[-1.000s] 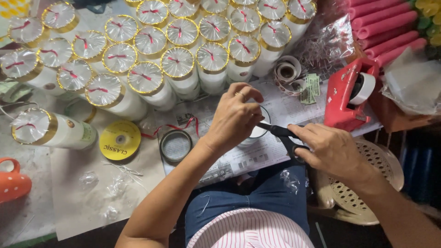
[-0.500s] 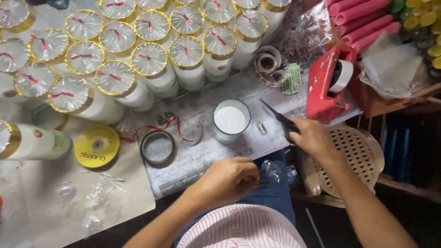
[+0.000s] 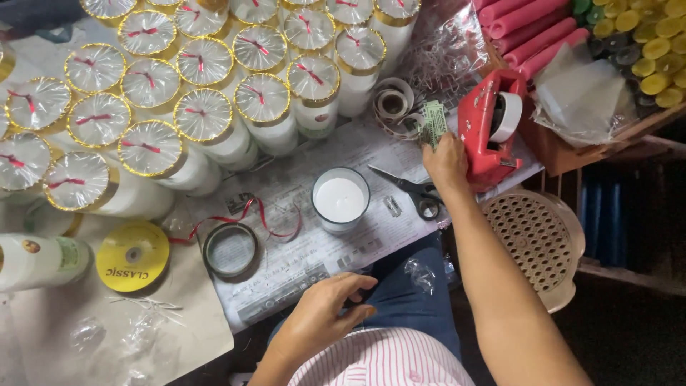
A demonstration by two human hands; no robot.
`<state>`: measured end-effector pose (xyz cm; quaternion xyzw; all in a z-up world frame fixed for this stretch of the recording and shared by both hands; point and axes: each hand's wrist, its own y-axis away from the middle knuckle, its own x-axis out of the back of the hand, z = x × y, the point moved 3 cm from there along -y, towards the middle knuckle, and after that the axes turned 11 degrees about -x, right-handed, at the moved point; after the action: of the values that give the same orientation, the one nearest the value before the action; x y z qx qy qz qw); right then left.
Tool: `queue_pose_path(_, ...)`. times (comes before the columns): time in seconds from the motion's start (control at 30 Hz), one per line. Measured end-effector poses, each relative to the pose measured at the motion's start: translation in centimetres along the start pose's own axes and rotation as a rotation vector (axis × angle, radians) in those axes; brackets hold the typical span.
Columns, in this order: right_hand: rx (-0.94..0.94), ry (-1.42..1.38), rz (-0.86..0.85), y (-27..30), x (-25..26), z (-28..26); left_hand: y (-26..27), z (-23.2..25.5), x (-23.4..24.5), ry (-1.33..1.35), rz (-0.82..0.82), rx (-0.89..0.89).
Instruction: Applying decorative gold trim to the rims of candle jars and cutting the excess with scissors.
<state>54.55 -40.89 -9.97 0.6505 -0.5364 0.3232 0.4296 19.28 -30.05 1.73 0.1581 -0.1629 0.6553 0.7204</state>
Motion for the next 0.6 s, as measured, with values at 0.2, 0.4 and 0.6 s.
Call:
queue_pose_path(0.2, -0.092, -0.042, 0.066, -1.8, -0.7, 0.8, 0.2, -1.8, -0.1, 0.029, 0.007, 0.064)
queue_pose_path(0.4, -0.088, -0.342, 0.053, -2.0, -1.0, 1.8, 0.7, -3.1, 0.9, 0.064, 0.074, 0.139)
queue_pose_path(0.6, -0.076, -0.741, 0.044, 3.3, 3.7, -1.2, 1.3, -5.2, 1.7, 0.123, 0.218, 0.219)
